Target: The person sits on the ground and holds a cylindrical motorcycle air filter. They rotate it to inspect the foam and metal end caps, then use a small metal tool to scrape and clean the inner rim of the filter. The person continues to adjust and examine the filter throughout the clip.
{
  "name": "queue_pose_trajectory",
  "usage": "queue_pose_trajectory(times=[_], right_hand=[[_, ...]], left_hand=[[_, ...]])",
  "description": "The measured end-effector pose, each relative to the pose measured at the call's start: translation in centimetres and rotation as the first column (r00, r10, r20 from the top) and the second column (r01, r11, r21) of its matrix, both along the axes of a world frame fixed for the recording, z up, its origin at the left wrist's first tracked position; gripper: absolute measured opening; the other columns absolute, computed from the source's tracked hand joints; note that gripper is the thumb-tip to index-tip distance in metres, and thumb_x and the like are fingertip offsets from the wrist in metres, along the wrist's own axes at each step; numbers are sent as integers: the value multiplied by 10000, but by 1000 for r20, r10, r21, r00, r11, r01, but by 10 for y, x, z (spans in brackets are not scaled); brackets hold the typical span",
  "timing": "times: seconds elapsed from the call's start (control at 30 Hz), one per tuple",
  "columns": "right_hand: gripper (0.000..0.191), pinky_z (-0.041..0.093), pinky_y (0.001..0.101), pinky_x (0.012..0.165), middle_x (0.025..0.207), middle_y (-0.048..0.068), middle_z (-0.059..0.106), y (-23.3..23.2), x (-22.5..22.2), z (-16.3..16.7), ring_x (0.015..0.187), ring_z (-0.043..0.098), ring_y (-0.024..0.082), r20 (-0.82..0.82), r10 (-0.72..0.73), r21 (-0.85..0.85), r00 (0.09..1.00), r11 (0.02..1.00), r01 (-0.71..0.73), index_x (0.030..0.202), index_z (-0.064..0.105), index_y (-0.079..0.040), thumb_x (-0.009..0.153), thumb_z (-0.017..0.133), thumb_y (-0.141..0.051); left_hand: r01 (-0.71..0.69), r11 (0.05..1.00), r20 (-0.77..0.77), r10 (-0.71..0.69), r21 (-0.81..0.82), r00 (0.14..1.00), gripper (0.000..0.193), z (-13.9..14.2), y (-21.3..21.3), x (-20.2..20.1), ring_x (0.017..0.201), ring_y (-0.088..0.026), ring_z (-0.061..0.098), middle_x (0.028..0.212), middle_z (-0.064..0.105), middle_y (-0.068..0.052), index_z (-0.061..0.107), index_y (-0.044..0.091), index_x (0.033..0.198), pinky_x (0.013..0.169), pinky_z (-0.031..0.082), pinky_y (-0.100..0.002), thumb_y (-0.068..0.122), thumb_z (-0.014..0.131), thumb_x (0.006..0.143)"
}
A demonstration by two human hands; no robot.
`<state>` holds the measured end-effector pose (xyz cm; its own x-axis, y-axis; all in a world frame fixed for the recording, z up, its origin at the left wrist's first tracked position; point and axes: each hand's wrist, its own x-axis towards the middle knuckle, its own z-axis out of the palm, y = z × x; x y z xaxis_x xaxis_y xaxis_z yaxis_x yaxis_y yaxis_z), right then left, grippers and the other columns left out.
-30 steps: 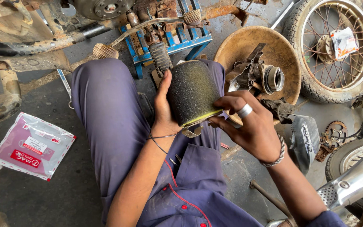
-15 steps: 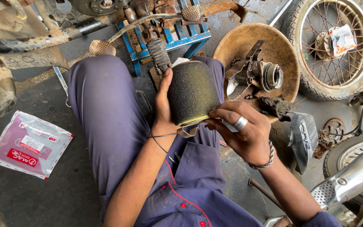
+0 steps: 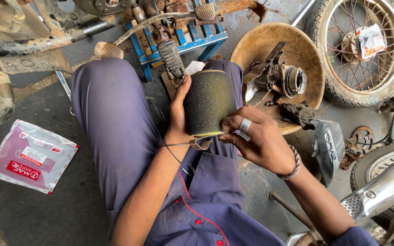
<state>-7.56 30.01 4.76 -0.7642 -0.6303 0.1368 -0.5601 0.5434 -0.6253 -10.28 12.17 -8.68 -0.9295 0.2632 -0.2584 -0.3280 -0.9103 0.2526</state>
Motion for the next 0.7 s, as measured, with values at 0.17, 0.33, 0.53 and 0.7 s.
queue_pose_trajectory(times=[0.17, 0.33, 0.53, 0.7], right_hand=[[376, 553, 365, 841, 1036, 93, 682, -8, 16, -4, 980, 691, 267, -248, -242, -128, 938, 968, 216, 1053, 637, -55, 803, 892, -175], [383, 553, 399, 901, 1039, 89, 665, -12, 21, -11, 997, 674, 275, -300, -257, -173, 919, 962, 213, 1069, 635, -49, 811, 896, -158], [319, 520, 438, 856, 939, 85, 657, -20, 21, -22, 920, 661, 294, -368, -200, -157, 908, 976, 151, 984, 661, -49, 776, 893, -114], [297, 530, 400, 949, 1024, 99, 701, -24, 28, -28, 995, 682, 304, -378, -288, -205, 880, 953, 224, 1069, 678, -26, 825, 848, -14]], left_hand=[[-128, 991, 8, 128, 25, 992, 459, 5, -1, -1, 978, -223, 705, 1139, 705, -112, 641, 44, 1284, 866, 575, -371, 424, 552, 1043], [-138, 989, -89, 142, 52, 986, 541, 8, -7, 2, 960, -235, 708, 1126, 717, -143, 653, 0, 1293, 850, 572, -375, 460, 483, 1065], [-179, 982, -128, 186, 65, 974, 583, -2, -5, 5, 979, -229, 694, 1147, 709, -142, 643, -23, 1324, 877, 563, -369, 475, 445, 1094], [-229, 963, -71, 241, 146, 968, 591, -9, -2, 5, 990, -239, 699, 1154, 705, -150, 642, -13, 1299, 880, 566, -377, 496, 438, 1078]])
